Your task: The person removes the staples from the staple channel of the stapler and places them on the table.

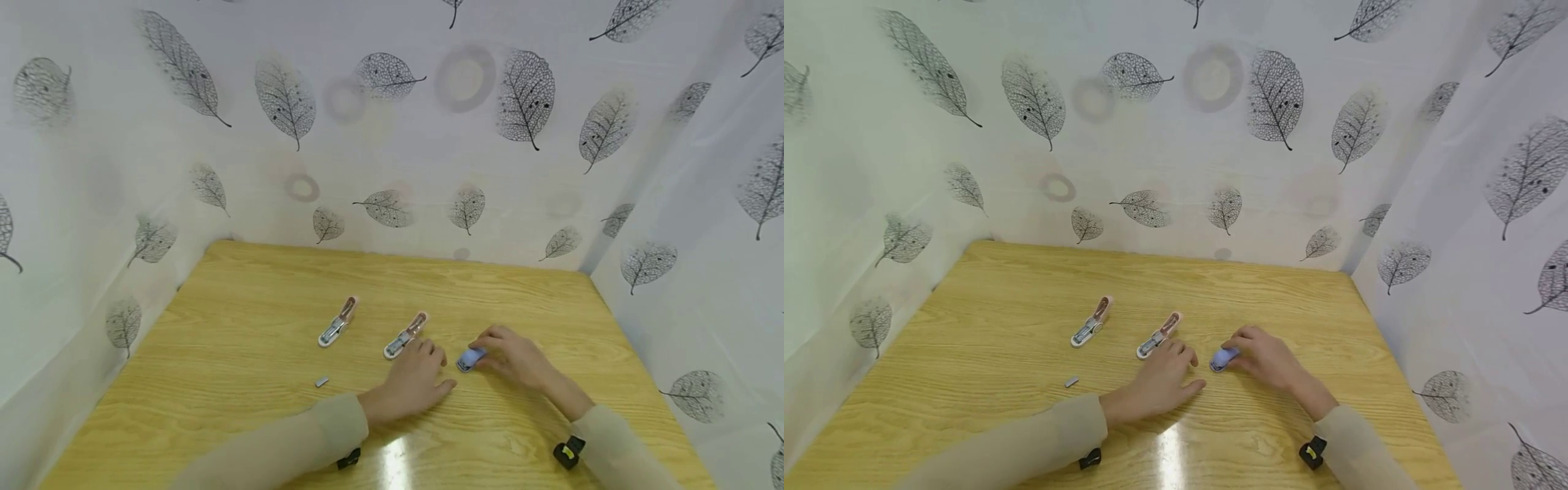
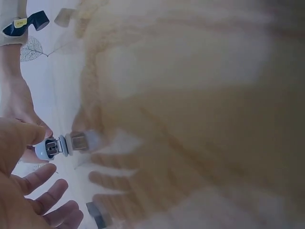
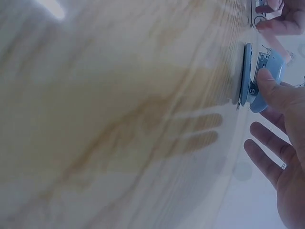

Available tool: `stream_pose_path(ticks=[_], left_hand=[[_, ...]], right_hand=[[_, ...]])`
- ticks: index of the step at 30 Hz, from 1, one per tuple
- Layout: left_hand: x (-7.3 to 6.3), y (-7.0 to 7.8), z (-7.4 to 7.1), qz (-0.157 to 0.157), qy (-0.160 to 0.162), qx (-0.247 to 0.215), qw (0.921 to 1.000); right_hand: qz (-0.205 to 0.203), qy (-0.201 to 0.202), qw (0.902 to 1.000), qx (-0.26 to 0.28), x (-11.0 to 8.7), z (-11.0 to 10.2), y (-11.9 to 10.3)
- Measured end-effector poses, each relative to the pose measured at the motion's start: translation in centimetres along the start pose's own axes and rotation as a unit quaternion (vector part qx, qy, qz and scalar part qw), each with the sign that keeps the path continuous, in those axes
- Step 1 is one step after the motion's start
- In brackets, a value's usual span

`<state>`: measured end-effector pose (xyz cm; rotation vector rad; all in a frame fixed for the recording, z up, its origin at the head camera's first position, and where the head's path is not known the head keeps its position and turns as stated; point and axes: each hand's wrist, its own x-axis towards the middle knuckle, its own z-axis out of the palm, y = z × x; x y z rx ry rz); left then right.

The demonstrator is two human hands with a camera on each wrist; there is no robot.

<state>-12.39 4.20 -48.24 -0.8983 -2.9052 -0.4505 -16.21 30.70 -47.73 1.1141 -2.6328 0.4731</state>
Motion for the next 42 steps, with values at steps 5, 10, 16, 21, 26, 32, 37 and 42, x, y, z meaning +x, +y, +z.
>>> stream_pose_path(ticks=[5, 10, 16, 21, 26, 32, 37, 42], left_hand=[[0.9, 0.4, 0.3, -0.007, -0.009, 0.014, 0.9998], [1.9, 0.7, 0.8, -0.016, -0.017, 0.027, 0.9994], [2.8, 1.2, 1.2, -0.028, -0.016, 0.042, 0.9986], [3.2, 1.4, 1.4, -0.036, -0.011, 0.048, 0.9981], [3.4, 1.6, 1.4, -0.046, -0.017, 0.058, 0.9971], [3.6, 1.9, 1.4, -0.052, -0.030, 0.071, 0.9957], [3.8, 2.0, 1.6, -0.056, -0.036, 0.073, 0.9951], [3.9, 2.1, 1.6, -0.057, -0.042, 0.076, 0.9946]], right_hand=[[-0.017, 0.005, 0.9998, 0.004, 0.3, 0.2, -0.3], [-0.025, 0.006, 0.9996, 0.011, 0.6, 0.3, -0.3], [-0.033, -0.011, 0.9994, 0.007, 0.9, 0.2, -0.3], [-0.038, -0.023, 0.9990, -0.007, 1.2, 0.2, -0.4], [-0.051, -0.043, 0.9975, -0.026, 1.5, 0.1, -0.4], [-0.071, -0.054, 0.9948, -0.048, 1.8, 0.1, -0.3], [-0.074, -0.054, 0.9945, -0.049, 1.8, 0.3, -0.2], [-0.064, -0.048, 0.9961, -0.037, 1.7, 0.5, 0.1]])
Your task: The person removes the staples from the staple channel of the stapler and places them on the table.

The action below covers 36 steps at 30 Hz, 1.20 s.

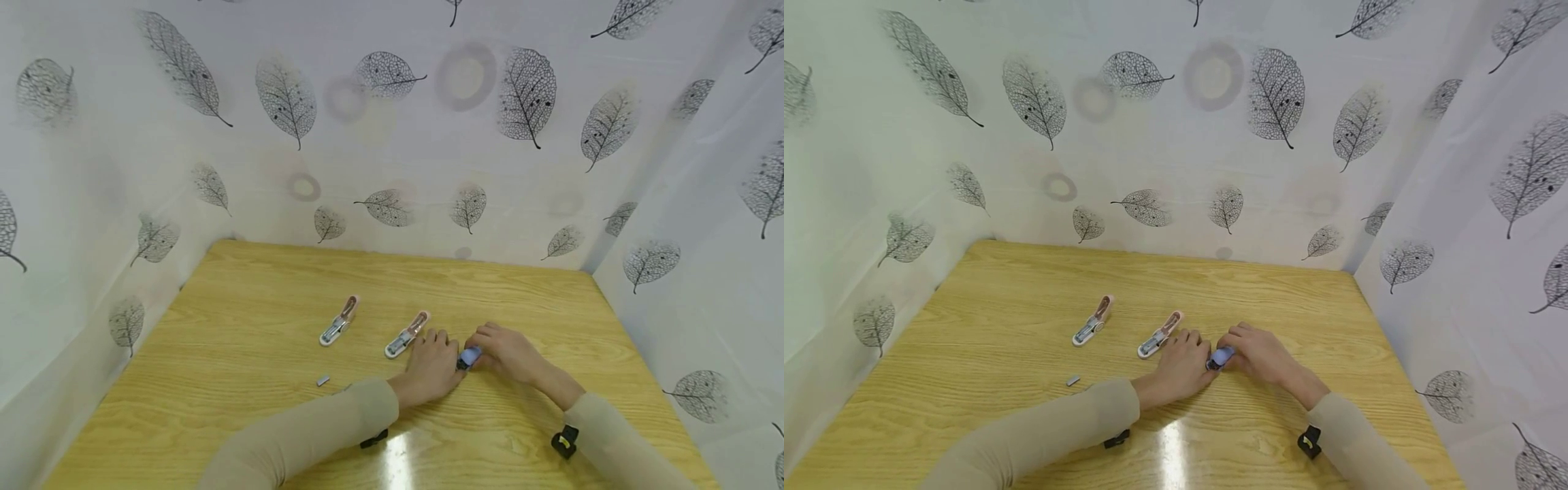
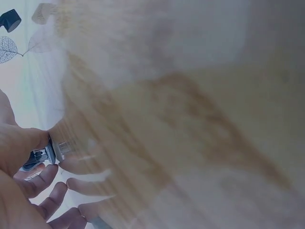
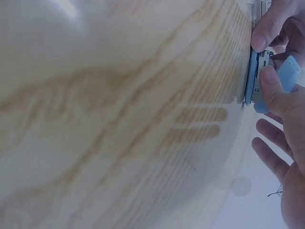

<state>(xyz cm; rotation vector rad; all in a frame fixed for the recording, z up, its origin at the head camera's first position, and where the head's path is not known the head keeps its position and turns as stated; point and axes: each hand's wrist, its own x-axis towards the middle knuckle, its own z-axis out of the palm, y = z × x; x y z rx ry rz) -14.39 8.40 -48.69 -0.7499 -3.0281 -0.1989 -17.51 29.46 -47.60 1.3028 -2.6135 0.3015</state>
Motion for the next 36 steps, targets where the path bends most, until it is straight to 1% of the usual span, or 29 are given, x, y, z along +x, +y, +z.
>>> stream_pose_path(ticks=[8, 16, 21, 25, 30, 36], left_hand=[[-0.1, 0.2, -0.3, -0.002, -0.005, 0.012, 0.9999], [-0.2, 0.3, -0.4, 0.005, 0.000, 0.032, 0.9995], [0.0, 0.3, -0.2, 0.002, 0.005, 0.039, 0.9992], [0.0, 0.3, 0.0, 0.000, 0.008, 0.038, 0.9992], [0.1, 0.4, 0.0, -0.004, 0.005, 0.038, 0.9993], [-0.1, 0.4, -0.3, -0.005, 0.006, 0.044, 0.9990]], right_hand=[[-0.004, 0.017, 0.9998, -0.006, -0.2, -0.4, 0.0], [-0.008, 0.064, 0.9975, -0.029, -0.7, -1.4, 0.2], [0.002, 0.076, 0.9963, -0.039, -0.9, -1.9, 0.7], [0.027, 0.074, 0.9959, -0.045, -1.2, -2.2, 1.1], [0.063, 0.058, 0.9948, -0.056, -1.5, -2.5, 1.8], [0.080, 0.032, 0.9942, -0.064, -1.4, -2.6, 2.6]])
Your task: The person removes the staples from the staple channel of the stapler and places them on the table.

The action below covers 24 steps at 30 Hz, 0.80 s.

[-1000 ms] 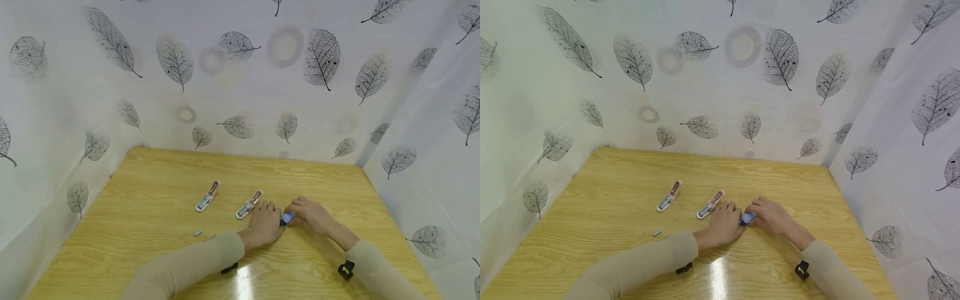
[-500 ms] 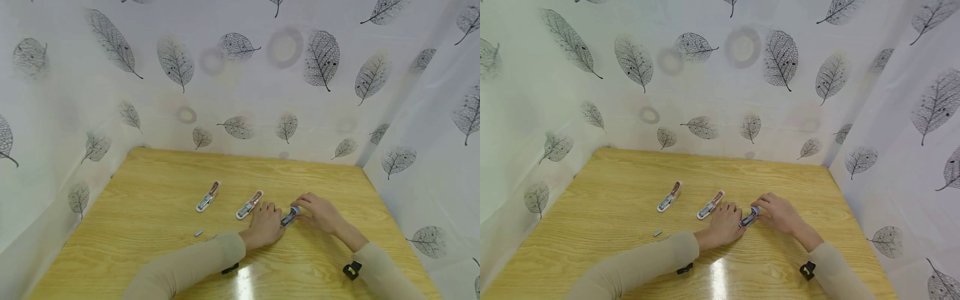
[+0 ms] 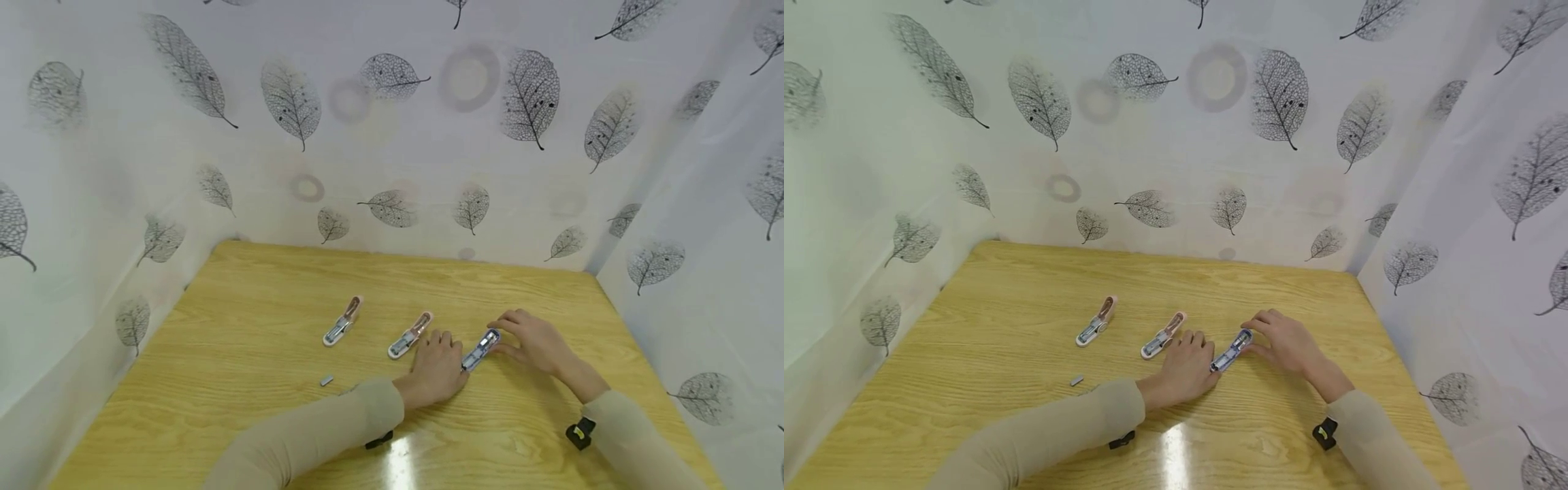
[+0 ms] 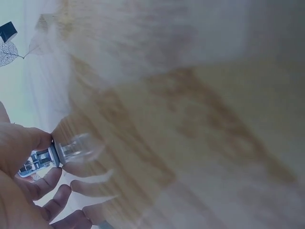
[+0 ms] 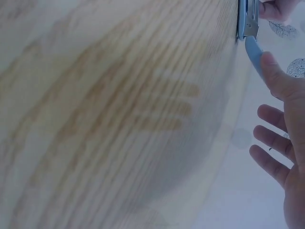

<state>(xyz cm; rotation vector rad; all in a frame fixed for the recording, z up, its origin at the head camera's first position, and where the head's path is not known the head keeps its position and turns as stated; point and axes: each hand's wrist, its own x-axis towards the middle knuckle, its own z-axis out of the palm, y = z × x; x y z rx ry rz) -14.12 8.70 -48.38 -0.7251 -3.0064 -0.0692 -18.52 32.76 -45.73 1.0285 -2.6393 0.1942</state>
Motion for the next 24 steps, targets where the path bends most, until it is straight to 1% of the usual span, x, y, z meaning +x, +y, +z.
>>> stream_pose_path(ticks=[9, 15, 17, 20, 22, 24], left_hand=[[0.0, 0.1, -0.2, -0.002, -0.004, 0.001, 1.0000], [-0.1, 0.2, -0.4, 0.002, -0.008, 0.002, 1.0000], [-0.1, 0.2, -0.4, 0.002, -0.011, 0.002, 0.9999], [0.0, 0.1, -0.3, -0.003, -0.015, -0.001, 0.9999], [0.1, 0.1, -0.2, -0.006, -0.019, -0.002, 0.9998], [0.1, 0.2, -0.1, -0.008, -0.022, -0.003, 0.9997]], right_hand=[[0.053, -0.038, 0.9977, 0.015, -0.3, 1.0, 0.4], [0.062, -0.048, 0.9967, 0.017, -0.3, 0.7, 0.2], [0.060, -0.043, 0.9971, 0.018, -0.2, 0.4, 0.1], [0.052, -0.021, 0.9983, 0.014, -0.2, 0.2, 0.0], [0.056, -0.006, 0.9982, 0.021, -0.3, 0.1, -0.2], [0.069, 0.003, 0.9970, 0.036, -0.4, 0.0, -0.5]])
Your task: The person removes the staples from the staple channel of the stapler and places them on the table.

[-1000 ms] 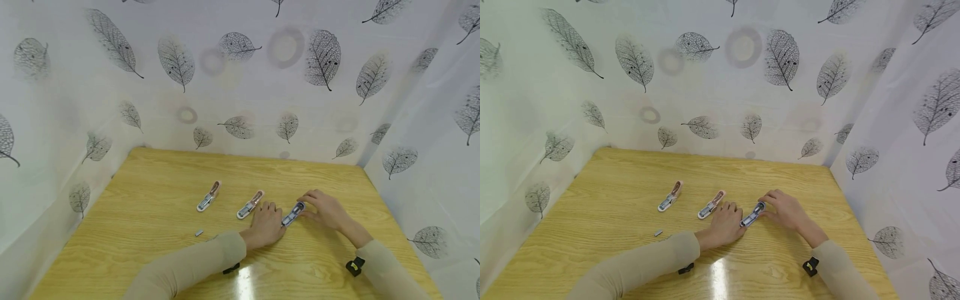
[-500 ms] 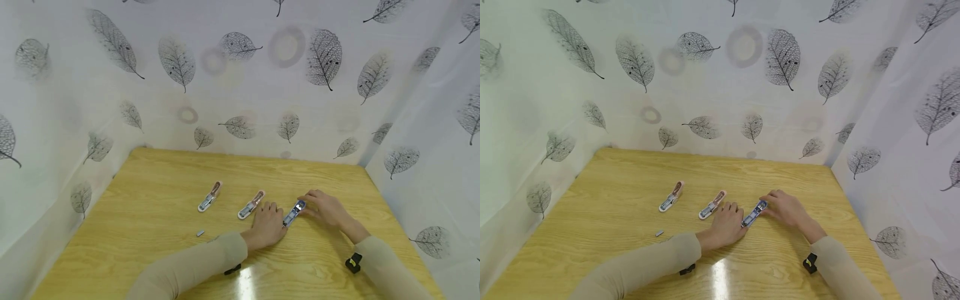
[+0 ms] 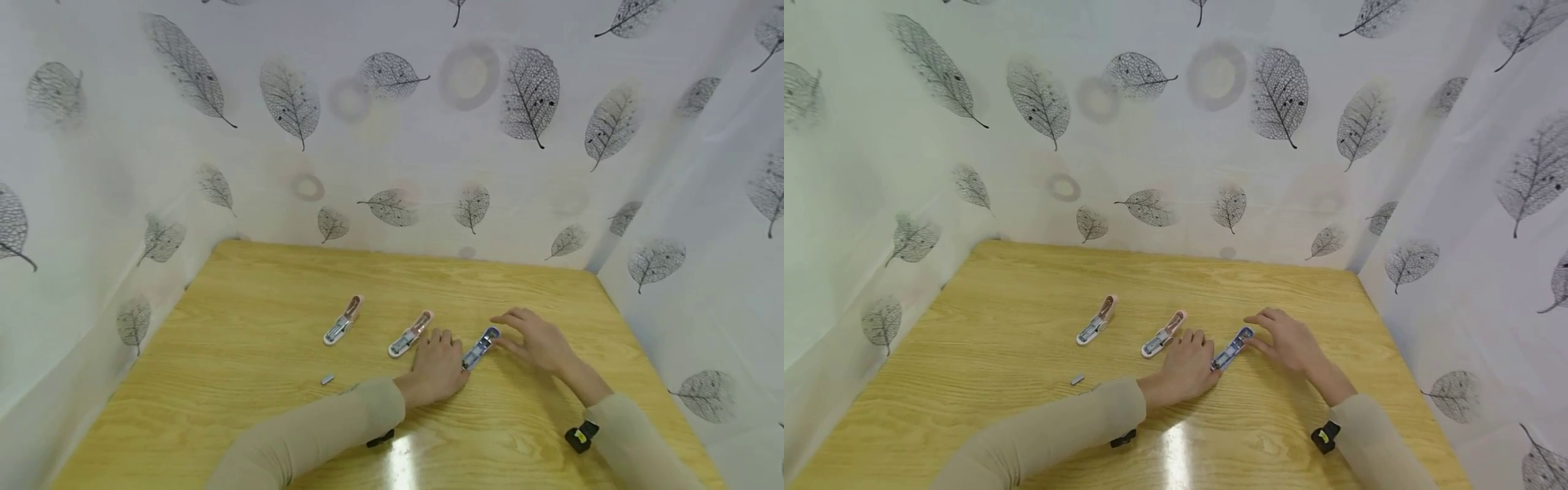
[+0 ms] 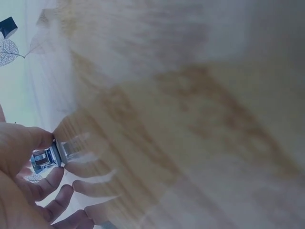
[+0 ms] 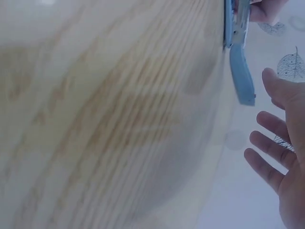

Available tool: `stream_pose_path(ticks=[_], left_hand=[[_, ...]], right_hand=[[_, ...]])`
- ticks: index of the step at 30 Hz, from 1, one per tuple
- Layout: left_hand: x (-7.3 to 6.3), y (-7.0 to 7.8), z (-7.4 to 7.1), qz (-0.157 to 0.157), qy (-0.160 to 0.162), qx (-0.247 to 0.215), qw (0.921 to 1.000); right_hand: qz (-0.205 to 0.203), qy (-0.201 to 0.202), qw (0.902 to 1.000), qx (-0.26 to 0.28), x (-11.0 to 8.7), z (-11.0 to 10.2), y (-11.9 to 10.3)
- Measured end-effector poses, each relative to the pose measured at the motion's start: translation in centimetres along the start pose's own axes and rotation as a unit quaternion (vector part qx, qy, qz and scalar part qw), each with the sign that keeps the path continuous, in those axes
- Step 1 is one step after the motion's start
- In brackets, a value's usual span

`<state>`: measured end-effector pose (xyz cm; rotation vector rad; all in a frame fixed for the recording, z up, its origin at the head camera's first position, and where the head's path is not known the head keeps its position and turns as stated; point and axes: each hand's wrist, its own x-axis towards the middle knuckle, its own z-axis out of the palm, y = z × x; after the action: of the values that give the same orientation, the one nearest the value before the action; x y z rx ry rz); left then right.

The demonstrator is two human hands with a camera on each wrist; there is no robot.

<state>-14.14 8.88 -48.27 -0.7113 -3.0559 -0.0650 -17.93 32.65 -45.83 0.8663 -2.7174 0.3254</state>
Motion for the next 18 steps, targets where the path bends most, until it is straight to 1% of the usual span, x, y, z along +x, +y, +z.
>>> stream_pose_path(ticks=[2, 5, 8, 11, 13, 15, 17, 18], left_hand=[[0.0, 0.0, 0.1, 0.001, -0.002, 0.001, 1.0000], [0.0, 0.1, 0.1, 0.003, -0.001, 0.003, 1.0000], [-0.1, 0.1, 0.0, 0.002, 0.002, 0.005, 1.0000], [-0.2, 0.1, -0.1, 0.000, 0.004, 0.004, 1.0000], [-0.2, 0.1, -0.2, -0.002, 0.005, 0.003, 1.0000], [-0.2, 0.1, -0.2, -0.001, 0.009, 0.005, 0.9999], [-0.3, 0.0, -0.2, 0.000, 0.013, 0.007, 0.9999], [-0.3, 0.0, -0.2, 0.000, 0.014, 0.007, 0.9999]], right_hand=[[0.024, 0.001, 0.9993, 0.029, -0.2, -0.3, -0.4], [0.069, 0.004, 0.9950, 0.072, -0.2, -0.8, -1.2], [0.115, 0.009, 0.9877, 0.106, -0.1, -1.4, -2.0], [0.163, 0.001, 0.9759, 0.146, 0.2, -2.2, -2.8], [0.194, -0.013, 0.9645, 0.179, 0.4, -2.7, -3.2], [0.220, -0.031, 0.9492, 0.223, 0.5, -3.0, -3.4], [0.240, -0.053, 0.9304, 0.272, 0.6, -3.0, -3.5], [0.251, -0.063, 0.9182, 0.300, 0.6, -3.0, -3.6]])
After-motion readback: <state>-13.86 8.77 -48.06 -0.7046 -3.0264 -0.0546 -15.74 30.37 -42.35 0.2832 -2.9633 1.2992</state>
